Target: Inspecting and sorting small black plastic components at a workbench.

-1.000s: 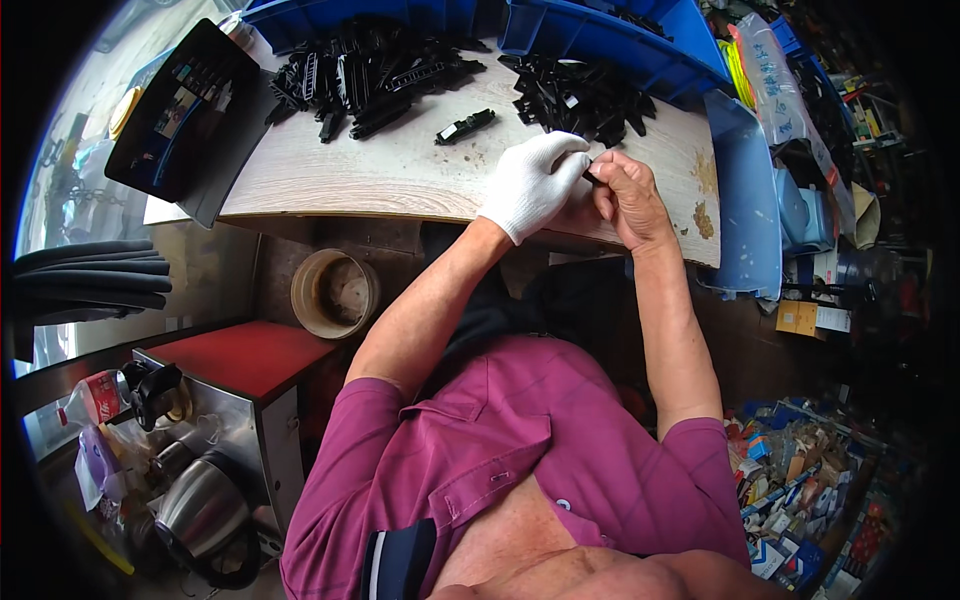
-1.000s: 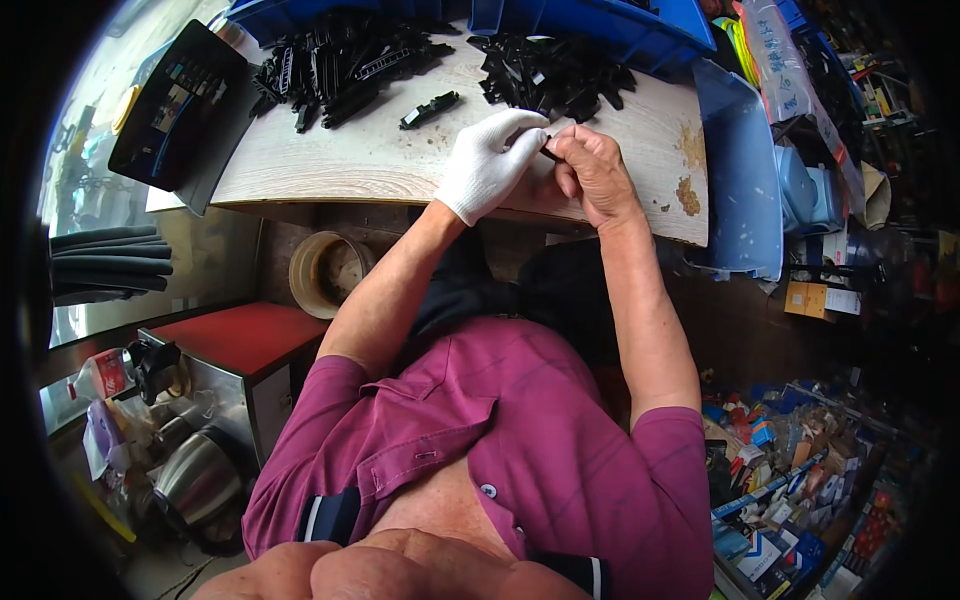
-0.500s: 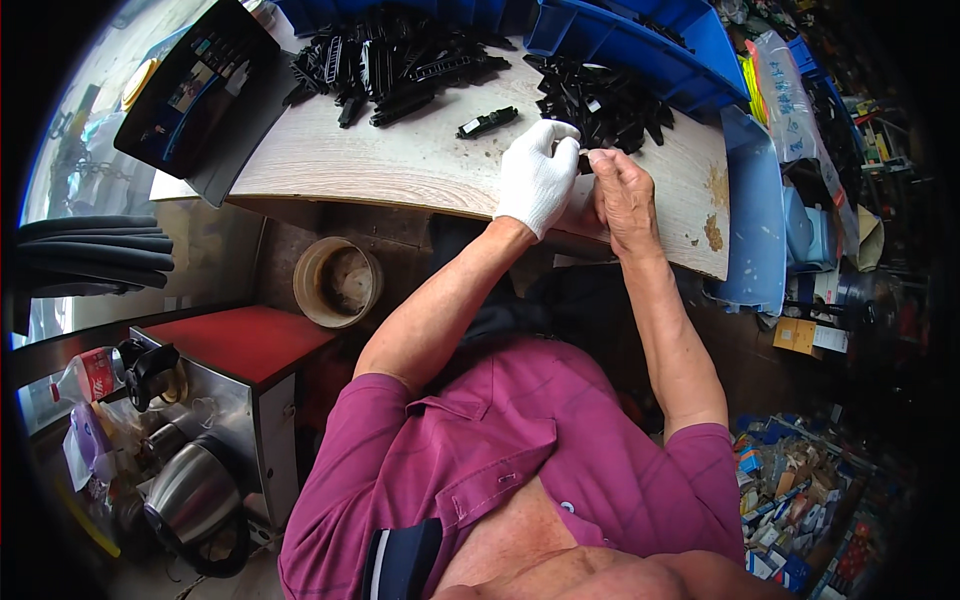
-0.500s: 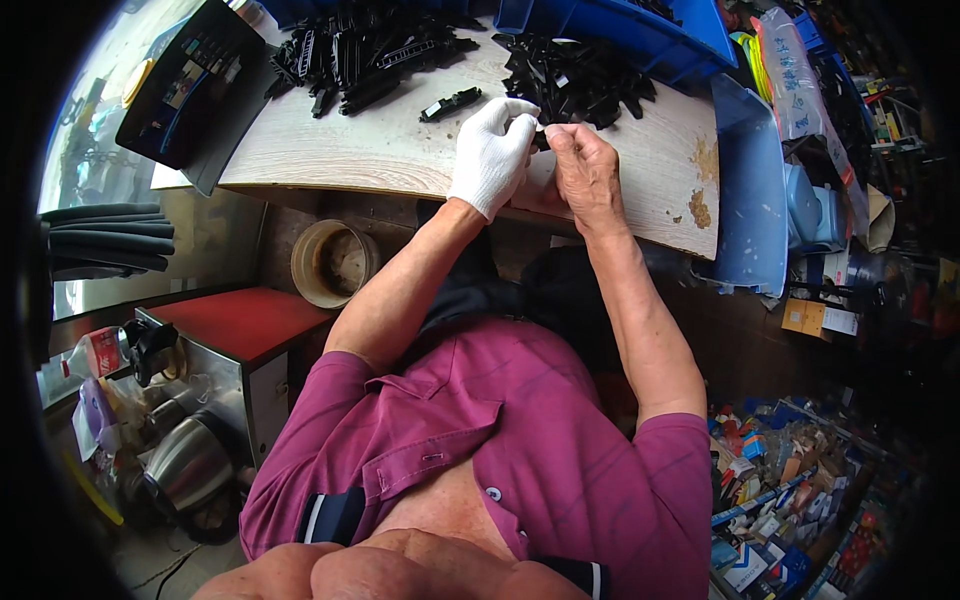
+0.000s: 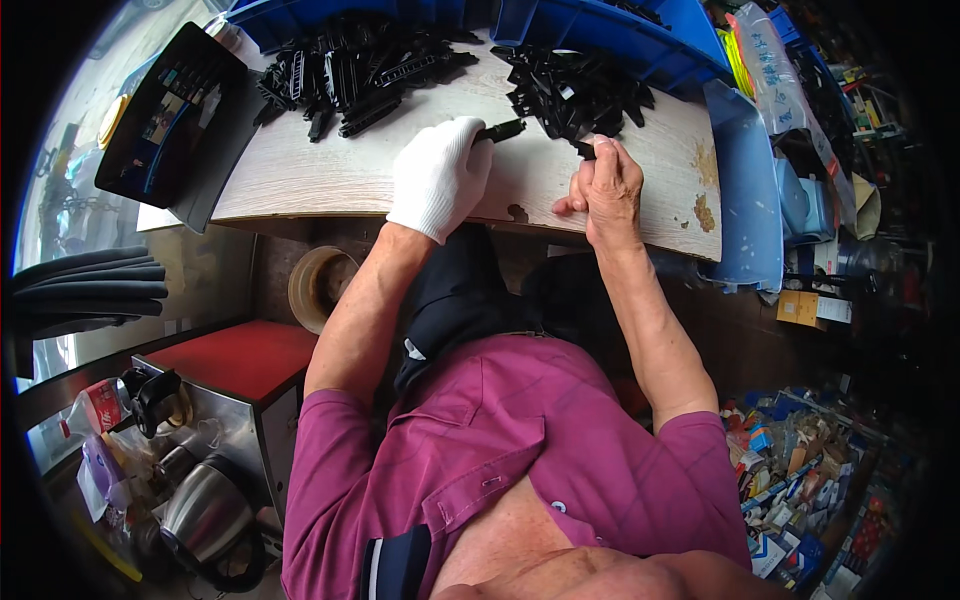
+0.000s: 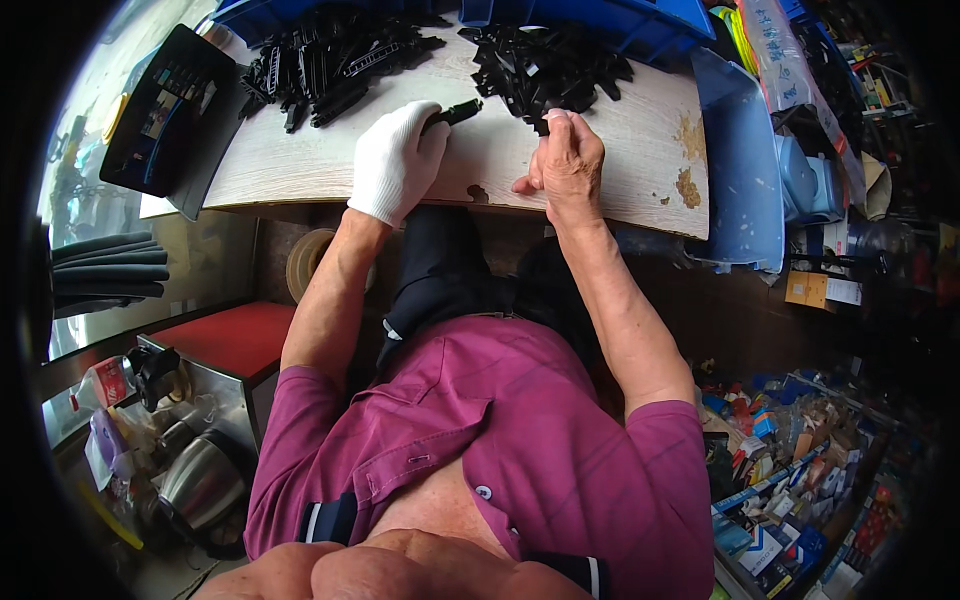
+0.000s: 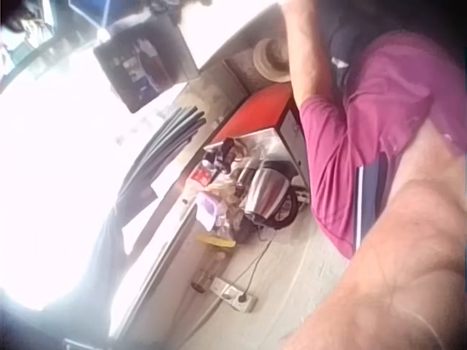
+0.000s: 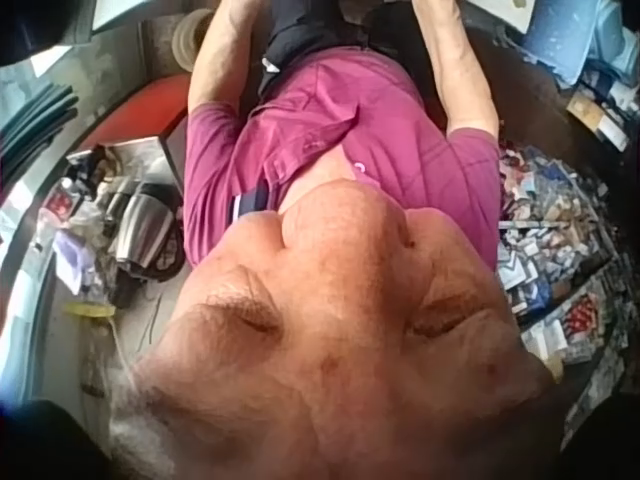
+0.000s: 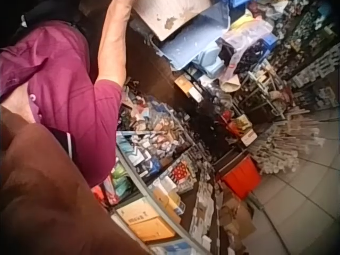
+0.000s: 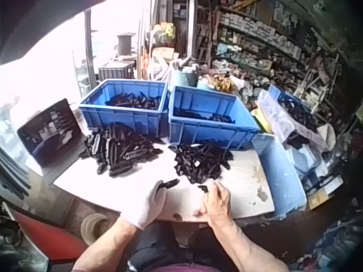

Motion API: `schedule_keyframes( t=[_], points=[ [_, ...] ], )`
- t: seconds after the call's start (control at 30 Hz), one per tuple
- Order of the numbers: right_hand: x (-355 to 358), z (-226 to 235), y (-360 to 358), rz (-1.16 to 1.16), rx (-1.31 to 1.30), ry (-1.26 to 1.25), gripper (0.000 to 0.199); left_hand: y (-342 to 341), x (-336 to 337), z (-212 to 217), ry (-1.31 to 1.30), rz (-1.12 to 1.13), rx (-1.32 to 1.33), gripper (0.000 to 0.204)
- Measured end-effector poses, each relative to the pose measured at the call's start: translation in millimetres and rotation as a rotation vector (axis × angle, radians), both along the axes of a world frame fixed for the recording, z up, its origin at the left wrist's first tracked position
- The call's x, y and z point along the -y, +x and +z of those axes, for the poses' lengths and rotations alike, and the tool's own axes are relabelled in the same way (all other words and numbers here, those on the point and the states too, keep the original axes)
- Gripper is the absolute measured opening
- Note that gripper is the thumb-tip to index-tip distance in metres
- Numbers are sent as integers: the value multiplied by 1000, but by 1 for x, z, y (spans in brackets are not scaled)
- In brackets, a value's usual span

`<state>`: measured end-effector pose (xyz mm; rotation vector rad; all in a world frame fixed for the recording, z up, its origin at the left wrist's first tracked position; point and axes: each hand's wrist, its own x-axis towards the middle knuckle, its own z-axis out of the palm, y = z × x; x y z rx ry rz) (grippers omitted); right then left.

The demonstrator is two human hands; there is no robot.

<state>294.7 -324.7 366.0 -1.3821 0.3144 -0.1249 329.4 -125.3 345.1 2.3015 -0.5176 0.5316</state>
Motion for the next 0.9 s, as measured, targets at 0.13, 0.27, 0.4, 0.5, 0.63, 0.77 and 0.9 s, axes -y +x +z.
schedule_keyframes(
  t=[0.13,0.27,0.4,0.5,0.63,0.77,0.9],
  points=[
    [7,-8,2,-12,121,-22,34,-23,24,9,-302,-247,-165,18],
    [1,-2,-4,-43,51,-25,32,-24,41,9,-359,-325,-257,16],
    [0,-5,-5,-44,49,-45,32,-22,47,6,-439,-300,-294,16],
    [3,-15,-3,-80,127,-99,33,-19,54,3,-480,-275,-292,18],
    [6,-27,0,-148,293,-443,34,-22,82,-2,-575,-179,-216,25],
    [13,-23,-2,-181,155,-217,34,-29,99,1,-594,-170,-243,28],
    [9,-16,-1,-170,142,-151,30,-29,89,3,-522,-208,-184,24]
  ],
)
